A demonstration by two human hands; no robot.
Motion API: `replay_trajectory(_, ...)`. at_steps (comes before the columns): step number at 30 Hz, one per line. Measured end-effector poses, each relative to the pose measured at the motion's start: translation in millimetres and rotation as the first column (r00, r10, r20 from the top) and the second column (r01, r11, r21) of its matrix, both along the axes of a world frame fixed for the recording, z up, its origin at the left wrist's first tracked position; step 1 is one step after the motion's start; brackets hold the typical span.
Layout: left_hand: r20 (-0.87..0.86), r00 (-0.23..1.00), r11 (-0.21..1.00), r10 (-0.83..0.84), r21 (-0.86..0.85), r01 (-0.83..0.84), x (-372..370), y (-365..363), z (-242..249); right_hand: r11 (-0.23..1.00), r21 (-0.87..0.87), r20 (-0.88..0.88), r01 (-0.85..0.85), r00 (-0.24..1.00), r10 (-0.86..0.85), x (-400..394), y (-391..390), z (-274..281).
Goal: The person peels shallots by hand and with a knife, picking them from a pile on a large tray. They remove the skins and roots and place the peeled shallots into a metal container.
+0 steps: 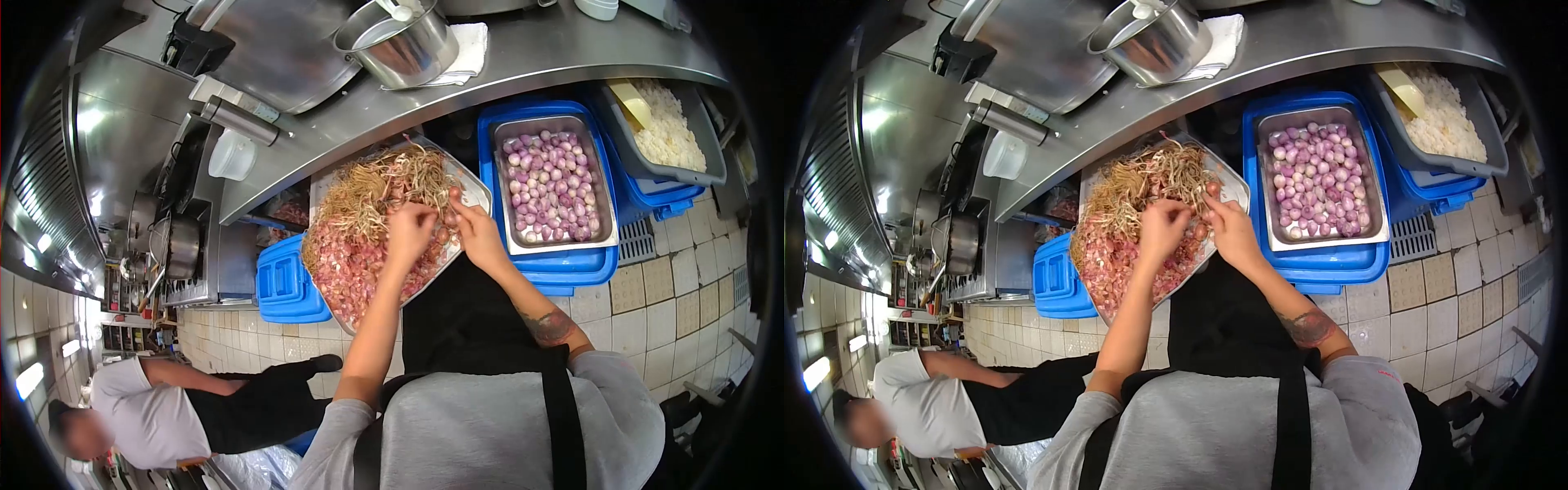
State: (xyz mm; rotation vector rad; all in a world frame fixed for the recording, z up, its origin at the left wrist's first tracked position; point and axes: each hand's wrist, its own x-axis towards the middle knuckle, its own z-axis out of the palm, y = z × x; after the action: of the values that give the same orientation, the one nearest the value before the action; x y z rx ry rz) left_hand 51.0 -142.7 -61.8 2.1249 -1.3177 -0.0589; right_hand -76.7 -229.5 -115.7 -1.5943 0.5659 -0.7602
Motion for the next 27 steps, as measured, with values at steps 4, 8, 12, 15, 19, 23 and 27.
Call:
replay_trajectory(4,0.082,0.993,0.996,0.085,0.009,-0.086,-7,-15,-28,1.0,-0.013,0.041,-0.022,0.999,0.023,-10,-10,16)
replay_trajectory(8,0.116,0.986,0.992,0.121,0.005,-0.122,-5,-22,-32,0.999,0.014,0.009,-0.035,0.999,0.035,-11,-11,17)
replay_trajectory(12,0.171,0.975,0.988,0.145,0.035,-0.152,0,-21,-32,0.99,0.128,-0.028,-0.065,0.997,0.069,-9,-4,19)
replay_trajectory(15,0.116,0.98,0.986,0.161,-0.049,-0.156,-5,-13,-18,0.984,0.112,-0.064,-0.136,0.988,0.143,-10,-1,28)
replay_trajectory(19,0.052,0.982,0.977,0.181,-0.127,-0.174,-7,9,-11,0.919,0.299,0.0,-0.256,0.963,0.269,5,4,18)
replay_trajectory(23,-0.091,0.971,0.963,0.223,-0.134,-0.234,-16,20,-1,0.907,0.303,0.01,-0.291,0.953,0.303,23,8,11)
replay_trajectory(27,-0.196,0.951,0.933,0.237,-0.227,-0.279,-17,23,-8,0.876,0.36,0.043,-0.319,0.944,0.327,29,9,7)
